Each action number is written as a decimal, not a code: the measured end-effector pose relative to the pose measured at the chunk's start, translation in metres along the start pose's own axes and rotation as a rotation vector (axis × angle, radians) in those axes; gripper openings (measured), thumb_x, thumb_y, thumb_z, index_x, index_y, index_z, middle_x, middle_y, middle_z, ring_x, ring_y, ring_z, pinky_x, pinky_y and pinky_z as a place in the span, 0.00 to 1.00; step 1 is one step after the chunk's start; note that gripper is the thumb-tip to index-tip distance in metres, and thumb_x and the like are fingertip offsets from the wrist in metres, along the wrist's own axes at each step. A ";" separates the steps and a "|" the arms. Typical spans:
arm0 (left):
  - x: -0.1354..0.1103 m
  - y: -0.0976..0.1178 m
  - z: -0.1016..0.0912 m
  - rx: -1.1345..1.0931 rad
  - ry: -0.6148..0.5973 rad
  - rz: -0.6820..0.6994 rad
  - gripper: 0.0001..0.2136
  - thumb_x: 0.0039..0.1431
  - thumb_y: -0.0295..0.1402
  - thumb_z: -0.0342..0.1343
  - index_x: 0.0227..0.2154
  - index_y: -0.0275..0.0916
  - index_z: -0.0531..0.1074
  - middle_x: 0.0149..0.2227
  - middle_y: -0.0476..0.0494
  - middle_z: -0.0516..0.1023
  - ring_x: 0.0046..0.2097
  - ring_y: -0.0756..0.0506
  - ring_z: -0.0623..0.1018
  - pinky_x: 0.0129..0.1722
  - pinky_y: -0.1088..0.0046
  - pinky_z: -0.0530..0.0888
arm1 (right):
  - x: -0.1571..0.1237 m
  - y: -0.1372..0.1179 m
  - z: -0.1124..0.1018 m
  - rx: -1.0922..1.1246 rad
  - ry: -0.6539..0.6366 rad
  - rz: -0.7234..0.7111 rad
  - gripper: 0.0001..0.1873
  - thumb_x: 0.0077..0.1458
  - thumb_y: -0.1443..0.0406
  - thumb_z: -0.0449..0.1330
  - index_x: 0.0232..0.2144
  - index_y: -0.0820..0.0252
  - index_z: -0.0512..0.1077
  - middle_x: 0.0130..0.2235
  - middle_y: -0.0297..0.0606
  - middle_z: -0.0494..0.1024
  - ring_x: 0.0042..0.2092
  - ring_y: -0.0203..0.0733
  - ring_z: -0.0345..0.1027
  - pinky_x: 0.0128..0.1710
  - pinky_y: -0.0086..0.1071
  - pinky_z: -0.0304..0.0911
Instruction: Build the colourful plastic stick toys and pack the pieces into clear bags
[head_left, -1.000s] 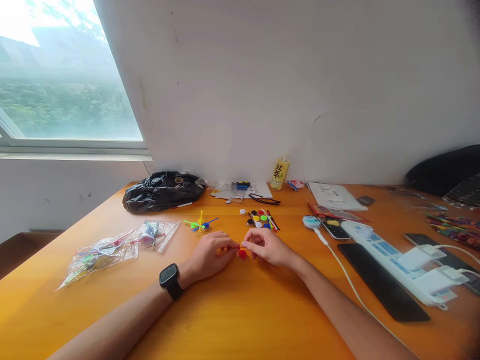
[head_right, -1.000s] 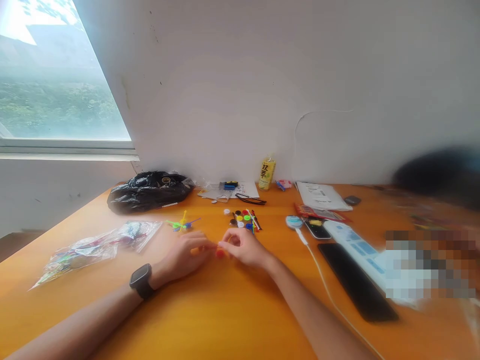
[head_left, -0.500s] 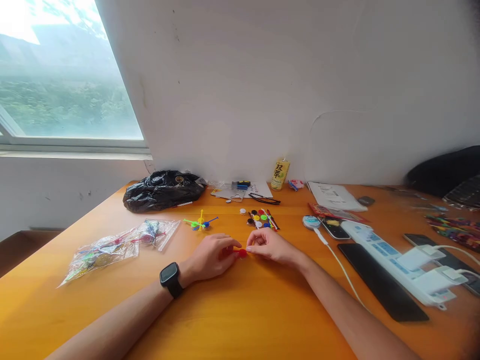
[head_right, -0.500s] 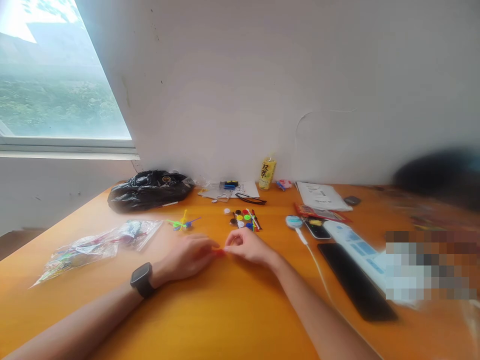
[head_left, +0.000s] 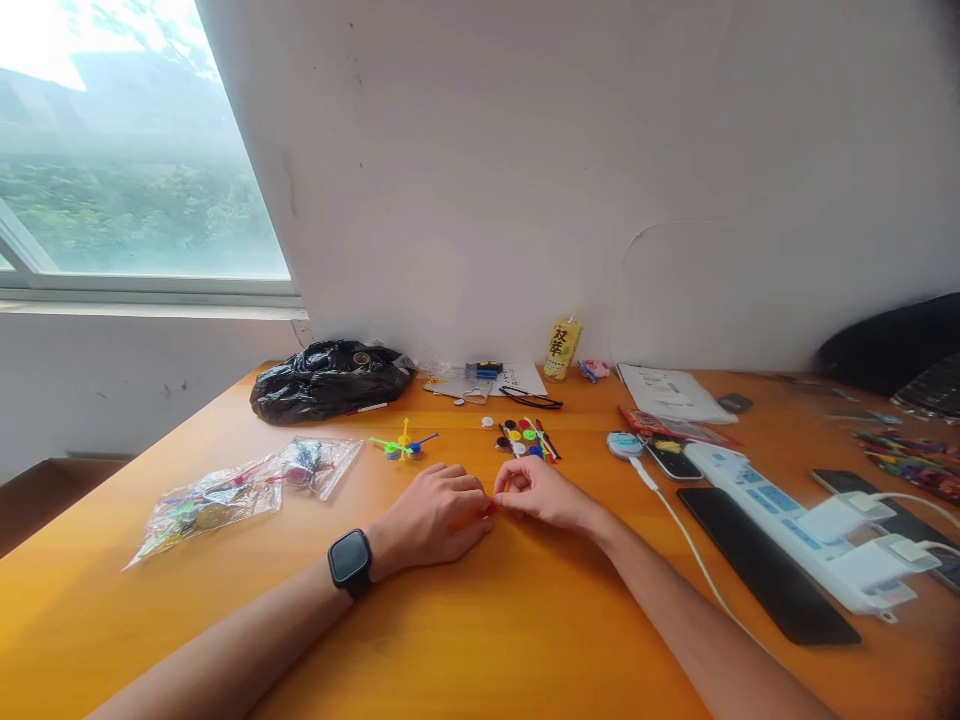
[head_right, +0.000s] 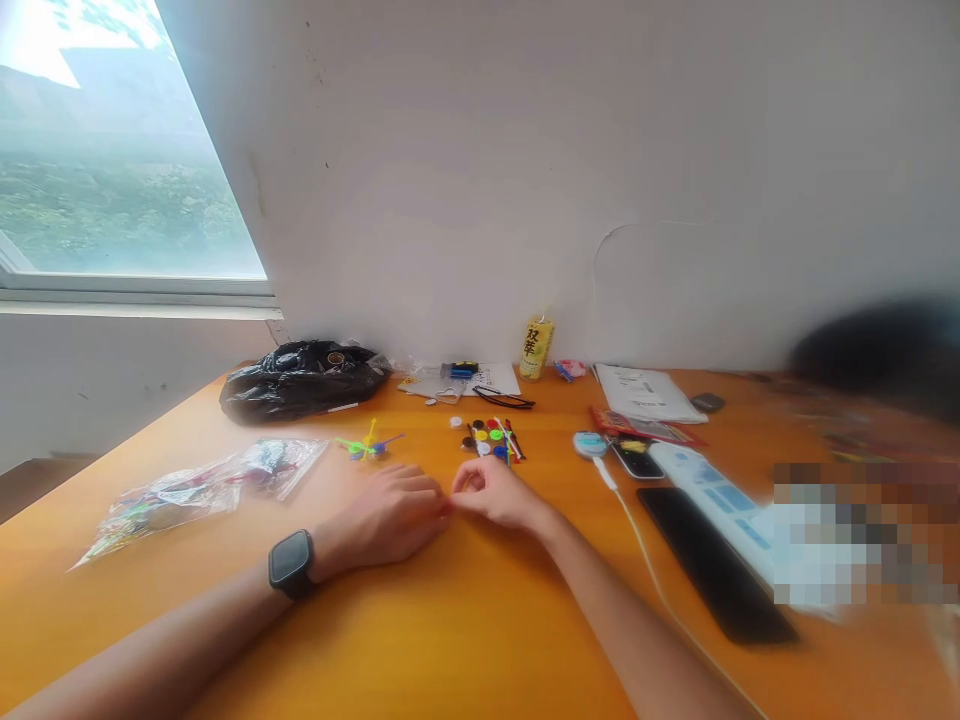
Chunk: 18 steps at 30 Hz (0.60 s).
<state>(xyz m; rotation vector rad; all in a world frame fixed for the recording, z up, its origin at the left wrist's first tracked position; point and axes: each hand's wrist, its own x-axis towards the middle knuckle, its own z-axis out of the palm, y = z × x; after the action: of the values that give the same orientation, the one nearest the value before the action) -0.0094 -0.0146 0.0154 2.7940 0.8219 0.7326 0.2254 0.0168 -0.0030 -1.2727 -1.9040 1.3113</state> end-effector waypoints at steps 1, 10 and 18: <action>0.000 0.000 0.002 0.009 0.001 -0.005 0.06 0.67 0.37 0.58 0.35 0.43 0.75 0.34 0.44 0.78 0.38 0.43 0.76 0.40 0.65 0.70 | 0.000 -0.001 0.000 -0.006 0.001 0.007 0.11 0.49 0.60 0.70 0.30 0.61 0.75 0.21 0.26 0.65 0.24 0.32 0.54 0.23 0.27 0.47; -0.001 -0.002 0.004 -0.097 0.035 -0.042 0.04 0.68 0.35 0.56 0.41 0.42 0.73 0.40 0.42 0.79 0.41 0.43 0.76 0.42 0.65 0.72 | -0.012 -0.017 -0.002 -0.022 -0.065 -0.054 0.12 0.55 0.57 0.66 0.31 0.61 0.76 0.26 0.33 0.76 0.27 0.35 0.64 0.26 0.28 0.56; 0.000 -0.002 0.005 -0.021 0.037 -0.059 0.04 0.67 0.33 0.55 0.35 0.42 0.73 0.34 0.44 0.78 0.38 0.43 0.75 0.39 0.66 0.70 | -0.008 -0.020 -0.003 -0.089 0.238 -0.232 0.16 0.58 0.58 0.64 0.27 0.56 0.61 0.30 0.29 0.68 0.26 0.33 0.53 0.26 0.30 0.52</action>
<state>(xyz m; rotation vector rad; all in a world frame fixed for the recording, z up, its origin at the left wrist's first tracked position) -0.0085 -0.0129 0.0107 2.7331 0.8943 0.7800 0.2237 0.0091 0.0170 -1.1515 -1.8907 0.9252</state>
